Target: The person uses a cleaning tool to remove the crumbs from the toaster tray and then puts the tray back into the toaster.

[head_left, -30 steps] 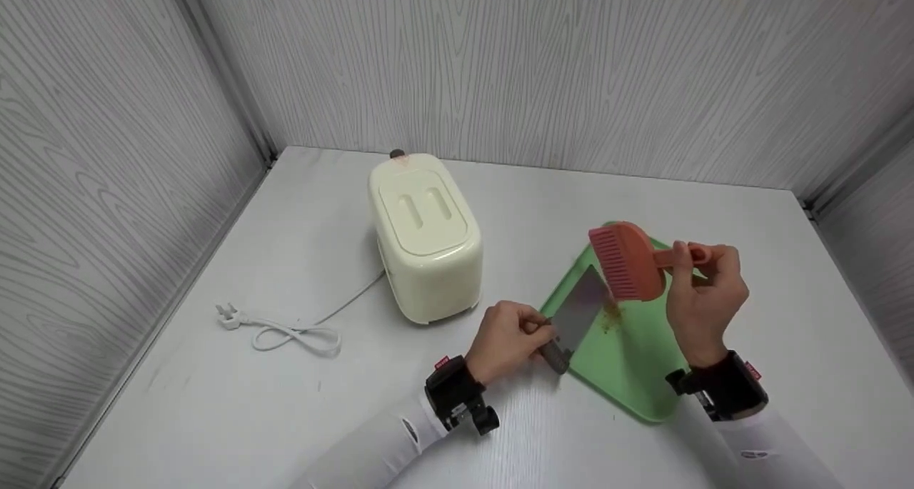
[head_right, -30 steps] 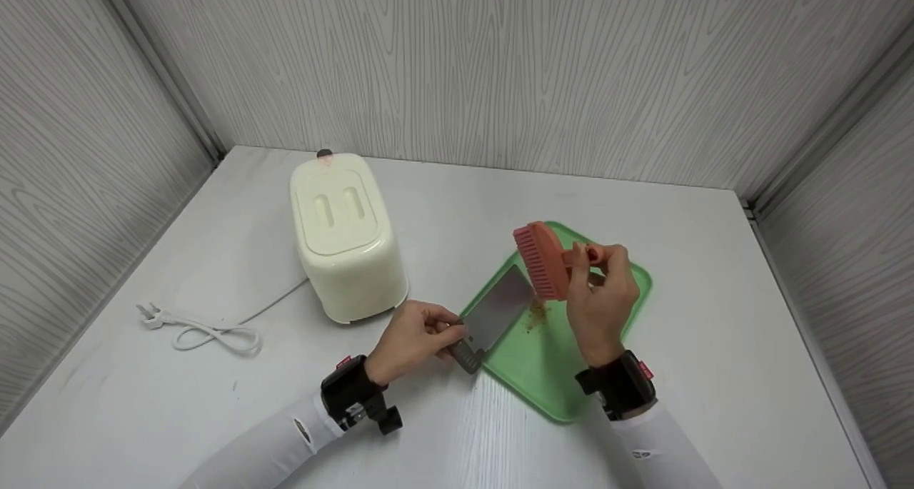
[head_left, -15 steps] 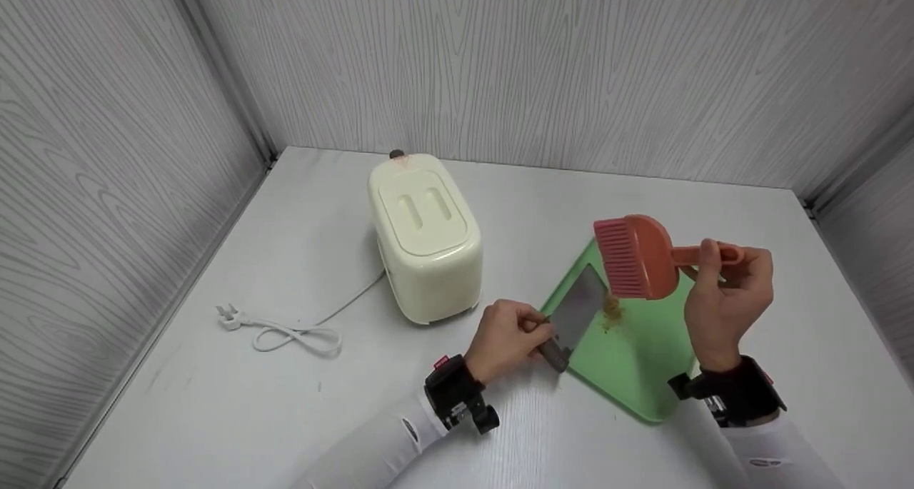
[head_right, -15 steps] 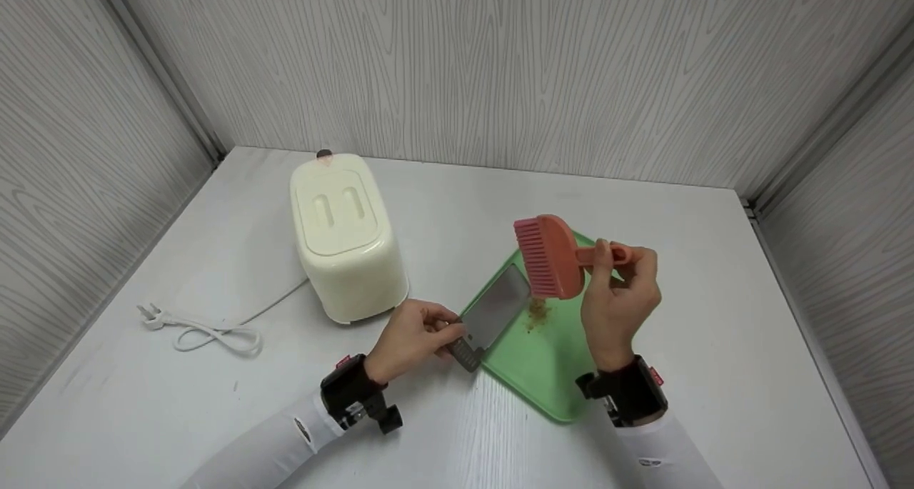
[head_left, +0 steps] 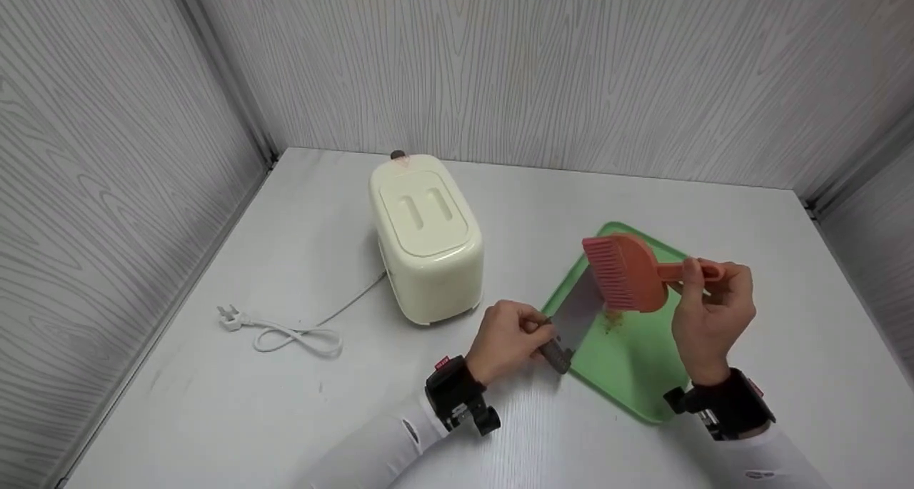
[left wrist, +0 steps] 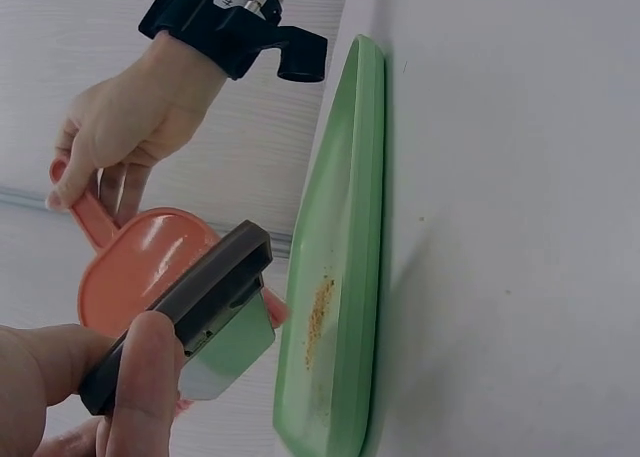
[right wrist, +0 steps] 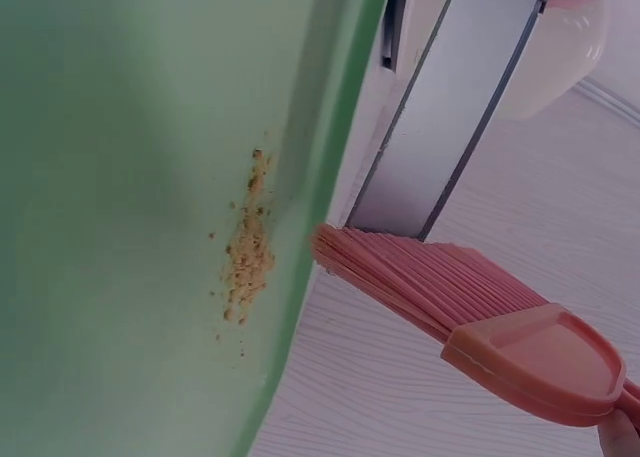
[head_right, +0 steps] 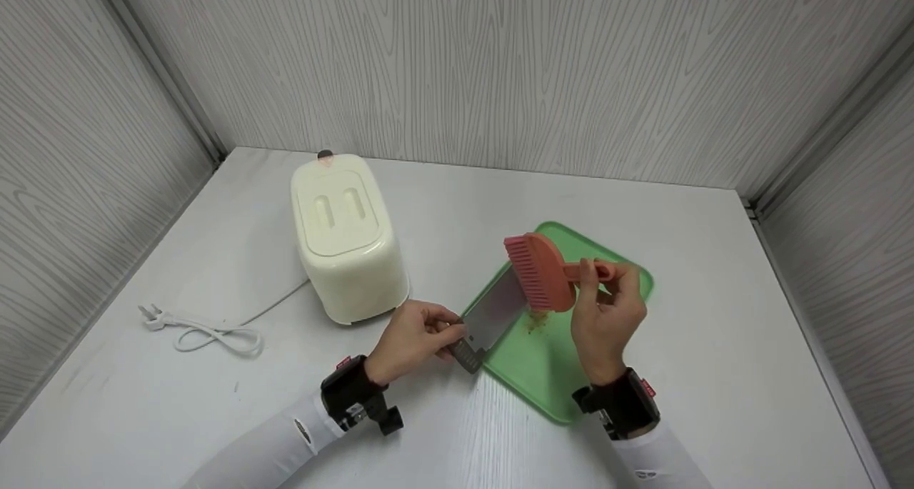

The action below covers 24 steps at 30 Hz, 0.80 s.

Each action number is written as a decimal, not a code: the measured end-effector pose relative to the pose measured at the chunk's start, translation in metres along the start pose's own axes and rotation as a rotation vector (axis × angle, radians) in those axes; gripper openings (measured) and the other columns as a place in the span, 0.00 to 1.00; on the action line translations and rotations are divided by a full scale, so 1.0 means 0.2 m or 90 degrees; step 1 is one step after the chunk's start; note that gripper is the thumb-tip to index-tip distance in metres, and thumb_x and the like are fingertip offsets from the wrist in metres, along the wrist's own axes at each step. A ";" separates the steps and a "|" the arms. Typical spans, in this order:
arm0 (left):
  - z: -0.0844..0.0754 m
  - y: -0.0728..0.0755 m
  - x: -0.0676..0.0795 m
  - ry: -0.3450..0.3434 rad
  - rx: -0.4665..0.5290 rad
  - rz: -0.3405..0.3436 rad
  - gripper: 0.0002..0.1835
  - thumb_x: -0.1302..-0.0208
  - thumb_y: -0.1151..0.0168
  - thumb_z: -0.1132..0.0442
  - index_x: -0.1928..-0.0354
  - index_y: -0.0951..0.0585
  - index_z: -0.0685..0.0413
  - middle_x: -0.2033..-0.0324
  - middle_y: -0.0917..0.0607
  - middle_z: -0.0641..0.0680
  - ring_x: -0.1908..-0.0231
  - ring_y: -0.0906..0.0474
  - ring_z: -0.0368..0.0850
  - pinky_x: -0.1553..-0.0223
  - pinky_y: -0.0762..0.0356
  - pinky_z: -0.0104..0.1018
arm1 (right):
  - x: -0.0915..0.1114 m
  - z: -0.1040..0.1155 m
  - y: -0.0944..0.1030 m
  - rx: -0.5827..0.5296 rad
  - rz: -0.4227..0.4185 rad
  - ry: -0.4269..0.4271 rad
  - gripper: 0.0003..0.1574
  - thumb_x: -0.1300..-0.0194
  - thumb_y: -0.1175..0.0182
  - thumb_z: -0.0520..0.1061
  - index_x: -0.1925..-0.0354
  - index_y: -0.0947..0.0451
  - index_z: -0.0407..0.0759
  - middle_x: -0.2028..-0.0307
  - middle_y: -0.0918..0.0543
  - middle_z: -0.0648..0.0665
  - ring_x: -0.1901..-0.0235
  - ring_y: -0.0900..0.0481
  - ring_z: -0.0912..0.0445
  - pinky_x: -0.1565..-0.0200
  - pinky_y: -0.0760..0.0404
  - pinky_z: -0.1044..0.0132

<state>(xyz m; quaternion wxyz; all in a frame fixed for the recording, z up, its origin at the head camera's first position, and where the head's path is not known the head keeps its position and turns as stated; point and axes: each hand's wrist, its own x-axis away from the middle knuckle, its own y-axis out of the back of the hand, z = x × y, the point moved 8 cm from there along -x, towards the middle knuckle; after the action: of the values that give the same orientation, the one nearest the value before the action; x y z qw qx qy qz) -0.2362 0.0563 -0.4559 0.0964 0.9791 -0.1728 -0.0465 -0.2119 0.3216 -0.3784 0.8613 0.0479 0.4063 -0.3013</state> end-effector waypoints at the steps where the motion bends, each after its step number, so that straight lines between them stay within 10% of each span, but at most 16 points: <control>1: 0.00 0.00 0.00 0.000 0.002 0.001 0.04 0.36 0.30 0.71 0.62 0.11 0.66 0.76 0.12 0.53 0.82 0.19 0.39 0.77 0.13 0.37 | 0.00 0.00 0.00 0.004 0.000 0.000 0.08 0.32 0.39 0.28 0.66 0.28 0.23 0.67 0.17 0.48 0.72 0.13 0.61 0.64 0.12 0.73; 11: -0.01 -0.01 0.00 0.000 0.013 0.017 0.05 0.35 0.31 0.70 0.62 0.11 0.67 0.75 0.11 0.55 0.82 0.18 0.38 0.71 0.11 0.55 | -0.02 -0.04 0.02 0.020 -0.014 0.003 0.08 0.32 0.38 0.28 0.65 0.28 0.21 0.66 0.19 0.50 0.71 0.14 0.62 0.67 0.14 0.75; 24: 0.01 -0.02 0.01 0.014 -0.003 0.019 0.05 0.35 0.30 0.69 0.62 0.11 0.66 0.77 0.12 0.51 0.84 0.20 0.36 0.74 0.11 0.49 | -0.05 -0.02 0.00 -0.005 -0.023 0.013 0.05 0.32 0.39 0.27 0.64 0.26 0.25 0.66 0.18 0.49 0.70 0.13 0.62 0.63 0.12 0.73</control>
<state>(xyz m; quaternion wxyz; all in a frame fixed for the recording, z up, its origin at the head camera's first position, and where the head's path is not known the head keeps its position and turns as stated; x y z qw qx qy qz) -0.2341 0.0589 -0.4585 0.1013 0.9767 -0.1862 -0.0344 -0.2192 0.3277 -0.3746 0.8517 0.0398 0.4171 -0.3149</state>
